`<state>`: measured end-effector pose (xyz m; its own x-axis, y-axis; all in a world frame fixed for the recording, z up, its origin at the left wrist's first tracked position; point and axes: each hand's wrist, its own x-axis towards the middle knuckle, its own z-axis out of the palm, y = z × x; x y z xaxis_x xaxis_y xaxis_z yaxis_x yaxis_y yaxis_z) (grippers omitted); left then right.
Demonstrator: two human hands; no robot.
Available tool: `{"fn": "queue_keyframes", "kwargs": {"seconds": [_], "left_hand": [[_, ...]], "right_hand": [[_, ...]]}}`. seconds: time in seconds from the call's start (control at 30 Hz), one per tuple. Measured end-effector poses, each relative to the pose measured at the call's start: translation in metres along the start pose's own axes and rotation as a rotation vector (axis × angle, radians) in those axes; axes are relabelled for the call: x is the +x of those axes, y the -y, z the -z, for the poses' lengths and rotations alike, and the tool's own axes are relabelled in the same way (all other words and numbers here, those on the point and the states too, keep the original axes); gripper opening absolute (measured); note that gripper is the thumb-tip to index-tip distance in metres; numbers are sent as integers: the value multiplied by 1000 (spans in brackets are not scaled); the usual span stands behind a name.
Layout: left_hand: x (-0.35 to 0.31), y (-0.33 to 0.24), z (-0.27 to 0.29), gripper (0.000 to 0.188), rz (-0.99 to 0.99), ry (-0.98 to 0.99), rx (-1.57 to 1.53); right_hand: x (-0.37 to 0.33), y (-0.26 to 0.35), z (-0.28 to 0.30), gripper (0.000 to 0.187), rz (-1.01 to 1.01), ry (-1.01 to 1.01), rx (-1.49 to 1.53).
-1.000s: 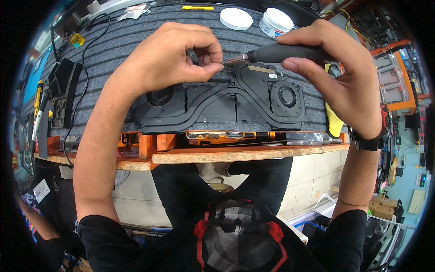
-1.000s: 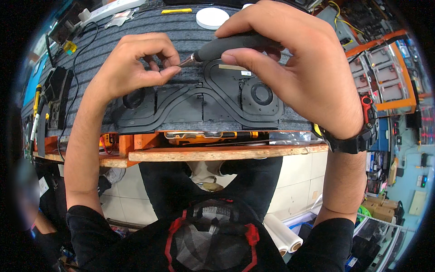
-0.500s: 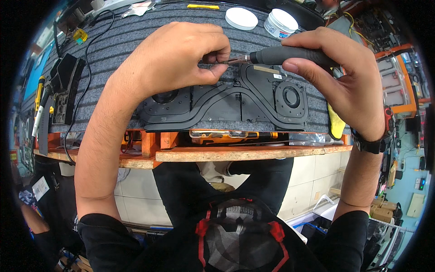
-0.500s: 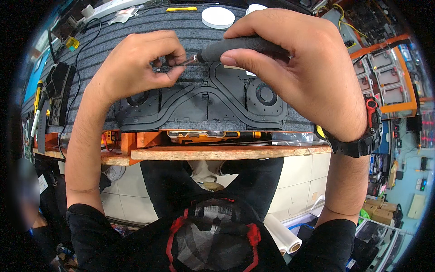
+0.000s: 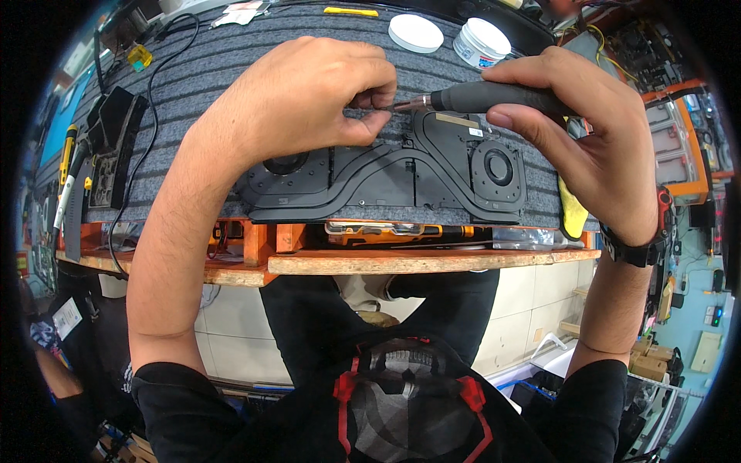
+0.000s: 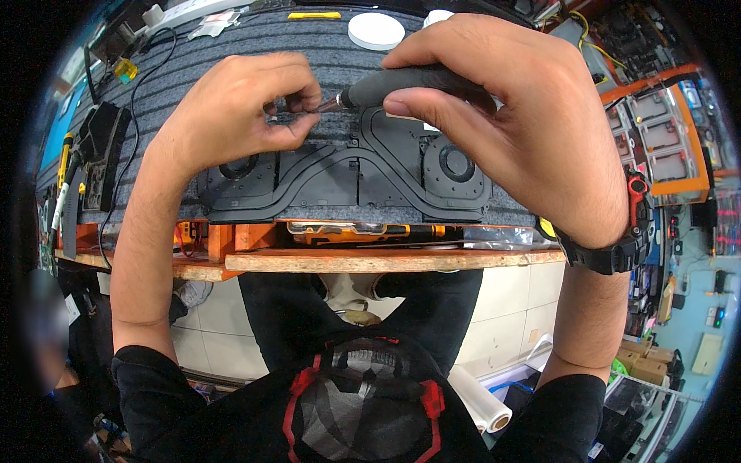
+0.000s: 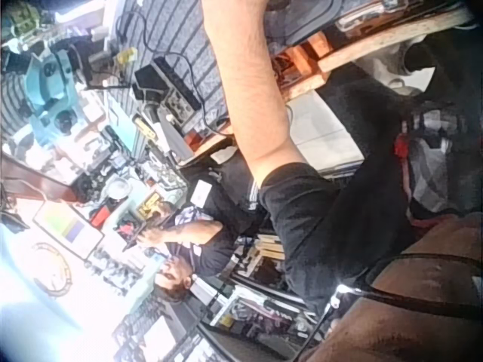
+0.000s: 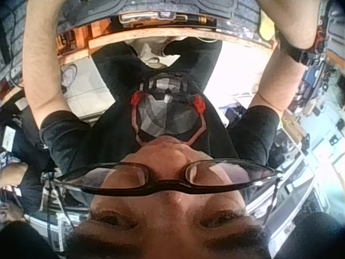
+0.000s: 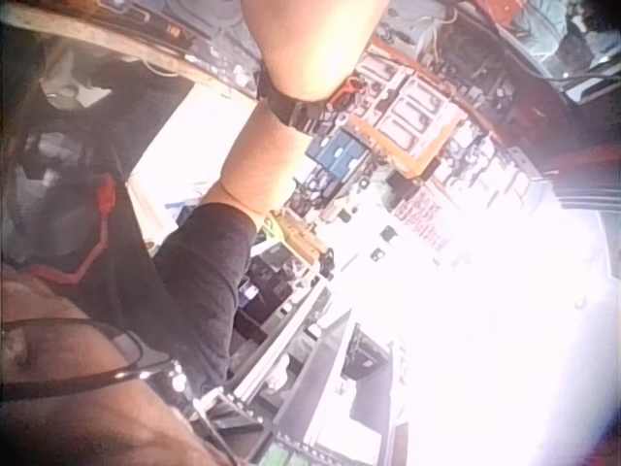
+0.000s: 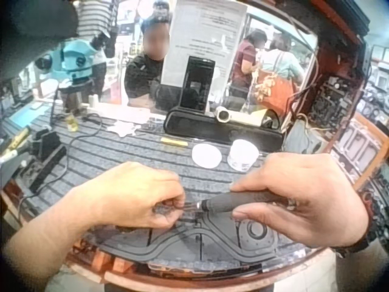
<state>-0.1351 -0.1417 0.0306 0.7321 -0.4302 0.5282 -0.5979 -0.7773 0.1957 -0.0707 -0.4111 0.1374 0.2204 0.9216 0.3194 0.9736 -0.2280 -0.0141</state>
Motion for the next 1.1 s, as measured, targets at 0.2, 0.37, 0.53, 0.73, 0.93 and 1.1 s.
{"fn": "queue_keyframes", "kwargs": {"seconds": [0.2,0.37,0.53,0.73,0.93,1.1], "left_hand": [[1,1,0,20,-18,-21,-15],[0,2,1,20,-5,-20,-7],[1,3,2,20,-35,-61,-11],[1,1,5,20,-14,-85,0],[3,3,6,20,-57,-116,33],[1,2,3,21,-66,-93,60]], "right_hand": [[3,2,5,29,-18,42,18],[3,4,5,28,-39,27,7],[3,5,7,27,-54,17,-13],[0,5,9,26,-73,-20,0],[-5,2,6,27,-79,-57,36],[-2,3,4,27,-22,-32,-6]]}}
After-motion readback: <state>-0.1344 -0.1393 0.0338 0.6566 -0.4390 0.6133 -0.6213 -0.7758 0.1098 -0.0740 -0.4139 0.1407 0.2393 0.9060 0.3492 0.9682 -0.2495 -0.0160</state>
